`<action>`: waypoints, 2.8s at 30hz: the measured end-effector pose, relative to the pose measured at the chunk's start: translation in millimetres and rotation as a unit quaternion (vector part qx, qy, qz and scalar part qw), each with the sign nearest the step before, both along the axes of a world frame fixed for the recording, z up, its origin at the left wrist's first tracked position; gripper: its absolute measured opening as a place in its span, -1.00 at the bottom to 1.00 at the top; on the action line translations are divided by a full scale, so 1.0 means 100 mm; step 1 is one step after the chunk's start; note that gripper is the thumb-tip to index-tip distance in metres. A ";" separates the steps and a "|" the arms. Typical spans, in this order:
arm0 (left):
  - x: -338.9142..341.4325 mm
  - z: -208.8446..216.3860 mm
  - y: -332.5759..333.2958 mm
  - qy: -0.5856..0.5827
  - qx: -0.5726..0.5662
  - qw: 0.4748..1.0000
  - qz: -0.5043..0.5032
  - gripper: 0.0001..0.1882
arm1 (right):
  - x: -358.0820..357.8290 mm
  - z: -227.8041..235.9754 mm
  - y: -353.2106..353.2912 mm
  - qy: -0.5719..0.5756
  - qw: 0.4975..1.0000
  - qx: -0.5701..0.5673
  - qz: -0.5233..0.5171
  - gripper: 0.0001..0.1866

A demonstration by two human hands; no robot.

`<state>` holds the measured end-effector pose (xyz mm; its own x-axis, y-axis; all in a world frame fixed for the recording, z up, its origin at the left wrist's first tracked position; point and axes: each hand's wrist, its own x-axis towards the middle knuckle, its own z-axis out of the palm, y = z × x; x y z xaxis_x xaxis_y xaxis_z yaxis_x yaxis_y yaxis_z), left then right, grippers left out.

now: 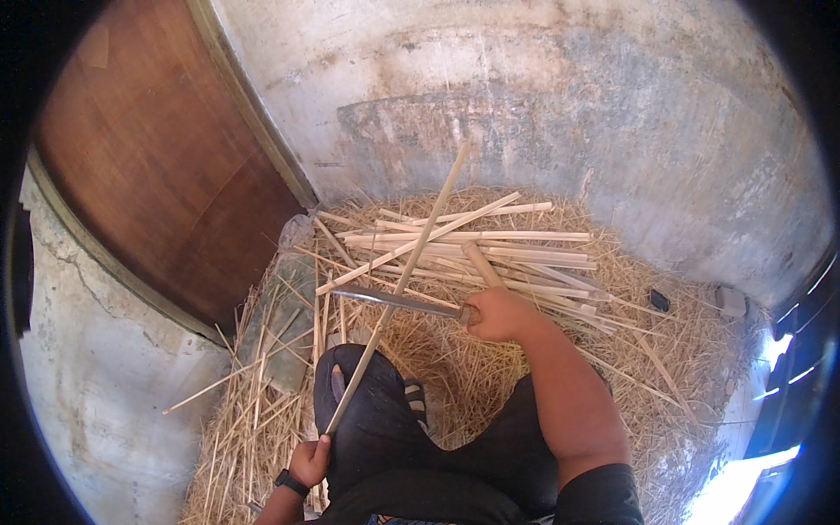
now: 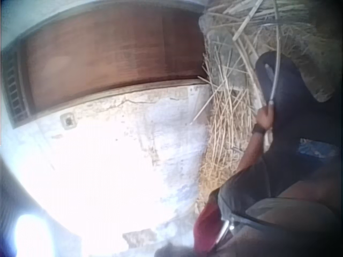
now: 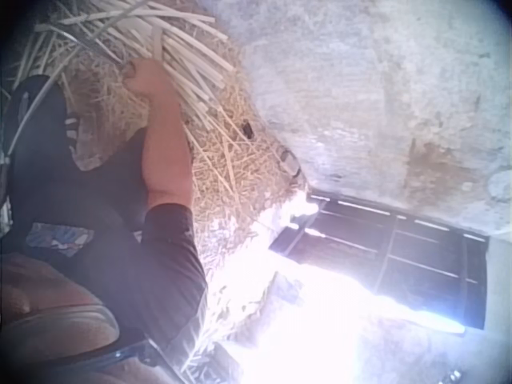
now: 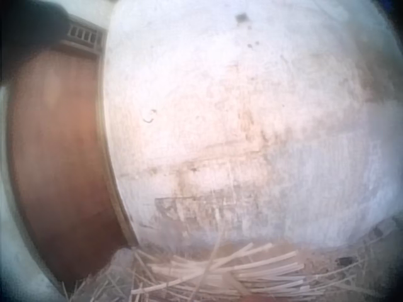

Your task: The person sits on a straw-covered floor and uses a large knife to split long bamboo sticks into thinner strips. They hold the bamboo with one hand and strike it with the knife in the other hand, repeating the action to process multiple sticks.

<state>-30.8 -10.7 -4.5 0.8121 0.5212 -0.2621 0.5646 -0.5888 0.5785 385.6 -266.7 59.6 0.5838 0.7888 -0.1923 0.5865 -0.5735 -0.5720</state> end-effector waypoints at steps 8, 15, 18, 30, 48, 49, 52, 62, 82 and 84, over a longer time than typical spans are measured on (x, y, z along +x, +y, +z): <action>0.00 -0.01 0.02 0.009 0.000 1.000 -0.001 -0.26 | 0.03 -0.06 0.00 0.001 1.000 0.003 0.015 -0.62; 0.00 -0.02 0.03 0.021 -0.015 1.000 0.014 -0.26 | 0.01 -0.08 0.02 -0.005 0.999 0.032 0.025 -0.59; 0.00 -0.02 0.05 0.030 -0.025 0.999 0.012 -0.25 | 0.01 -0.08 0.02 -0.009 1.000 0.016 0.016 -0.56; 0.00 0.00 0.08 0.033 -0.090 0.995 0.029 -0.24 | 0.02 -0.15 0.04 -0.010 0.999 0.024 0.043 -0.55; 0.02 0.04 0.05 0.003 -0.110 0.993 0.031 -0.29 | 0.03 -0.11 0.02 -0.020 0.999 0.019 0.033 -0.55; 0.02 0.04 0.05 0.006 -0.116 0.993 0.035 -0.29 | 0.03 -0.10 0.02 -0.018 0.999 0.014 0.031 -0.55; 0.04 0.06 0.04 0.010 -0.130 0.991 0.042 -0.30 | 0.05 -0.18 0.01 -0.027 0.998 0.028 0.039 -0.54; 0.02 0.05 0.05 0.007 -0.152 0.987 0.059 -0.32 | 0.03 -0.17 0.03 -0.022 0.999 0.024 0.032 -0.49; 0.00 -0.03 0.06 -0.026 -0.177 0.982 0.064 -0.28 | 0.04 -0.29 0.07 -0.031 0.999 0.007 0.038 -0.48; -0.02 -0.05 0.08 -0.020 -0.172 0.982 0.071 -0.25 | 0.04 -0.30 0.08 -0.035 0.999 0.009 0.040 -0.48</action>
